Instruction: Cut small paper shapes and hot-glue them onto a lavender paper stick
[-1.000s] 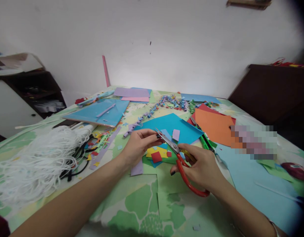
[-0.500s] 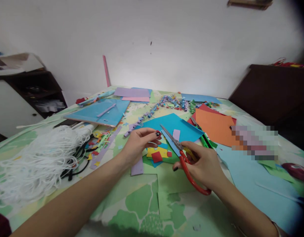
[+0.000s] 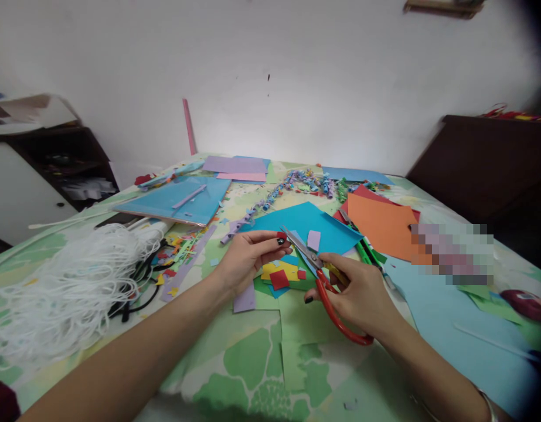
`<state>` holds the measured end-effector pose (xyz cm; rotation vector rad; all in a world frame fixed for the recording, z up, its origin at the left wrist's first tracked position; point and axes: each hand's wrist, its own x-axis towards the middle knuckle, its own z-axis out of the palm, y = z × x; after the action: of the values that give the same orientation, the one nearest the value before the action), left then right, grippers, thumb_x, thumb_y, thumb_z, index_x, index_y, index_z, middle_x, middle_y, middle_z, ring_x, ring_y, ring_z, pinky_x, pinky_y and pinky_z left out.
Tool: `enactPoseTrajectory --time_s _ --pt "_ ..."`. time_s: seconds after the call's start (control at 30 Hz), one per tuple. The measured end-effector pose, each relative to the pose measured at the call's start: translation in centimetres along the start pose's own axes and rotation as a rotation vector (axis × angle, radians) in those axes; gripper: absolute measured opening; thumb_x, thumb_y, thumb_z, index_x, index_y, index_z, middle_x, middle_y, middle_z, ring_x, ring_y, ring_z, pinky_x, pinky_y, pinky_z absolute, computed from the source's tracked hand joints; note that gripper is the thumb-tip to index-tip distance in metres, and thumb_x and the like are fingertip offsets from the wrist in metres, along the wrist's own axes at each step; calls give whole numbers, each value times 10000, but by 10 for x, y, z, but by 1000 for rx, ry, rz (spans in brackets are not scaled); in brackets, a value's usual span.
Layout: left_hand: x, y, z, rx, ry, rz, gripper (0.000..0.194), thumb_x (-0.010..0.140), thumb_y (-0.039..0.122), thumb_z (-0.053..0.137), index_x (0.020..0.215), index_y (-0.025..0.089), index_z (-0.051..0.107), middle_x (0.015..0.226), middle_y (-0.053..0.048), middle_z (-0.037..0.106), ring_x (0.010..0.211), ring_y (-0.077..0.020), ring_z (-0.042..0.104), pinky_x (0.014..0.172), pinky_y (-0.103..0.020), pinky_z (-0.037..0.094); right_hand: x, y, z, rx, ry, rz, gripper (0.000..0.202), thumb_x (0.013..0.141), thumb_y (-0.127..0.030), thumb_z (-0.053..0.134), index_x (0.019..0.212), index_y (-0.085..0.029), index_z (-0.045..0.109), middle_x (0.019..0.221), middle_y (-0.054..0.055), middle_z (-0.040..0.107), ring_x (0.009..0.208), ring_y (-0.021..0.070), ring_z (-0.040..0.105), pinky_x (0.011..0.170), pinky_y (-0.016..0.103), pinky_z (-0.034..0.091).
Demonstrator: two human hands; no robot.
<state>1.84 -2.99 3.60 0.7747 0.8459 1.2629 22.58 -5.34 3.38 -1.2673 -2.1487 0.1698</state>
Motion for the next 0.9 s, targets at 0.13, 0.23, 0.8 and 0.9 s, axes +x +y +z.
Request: enactPoseTrajectory --time_s 0.13,0.23,0.8,0.9 --pt "1 0 0 -5 35 -4 126 671 92 723 796 93 704 759 -92 726 688 -163 700 633 -212 548 -1 1 -1 -33 -15 -15 438 681 -452 701 1004 -157 685 609 6 592 519 132 493 475 233 333" --pt "1 0 0 -12 51 -7 122 670 74 711 790 93 705 765 -84 721 704 -160 699 645 -208 547 -2 2 -1 -43 -10 -32 464 700 -477 680 1038 -160 681 680 33 626 523 131 508 482 237 343" --pt "0 7 2 -38 53 34 161 685 44 670 838 74 712 886 -123 727 861 -196 698 848 -256 539 0 6 -1 -123 42 48 428 716 -454 659 1043 -178 680 698 39 646 572 162 550 524 260 373" --pt "0 4 1 -7 35 54 173 665 57 703 835 89 710 842 -98 730 827 -190 703 822 -261 548 0 6 -2 -108 45 47 416 716 -440 658 1034 -173 671 639 20 616 553 158 539 502 251 354"
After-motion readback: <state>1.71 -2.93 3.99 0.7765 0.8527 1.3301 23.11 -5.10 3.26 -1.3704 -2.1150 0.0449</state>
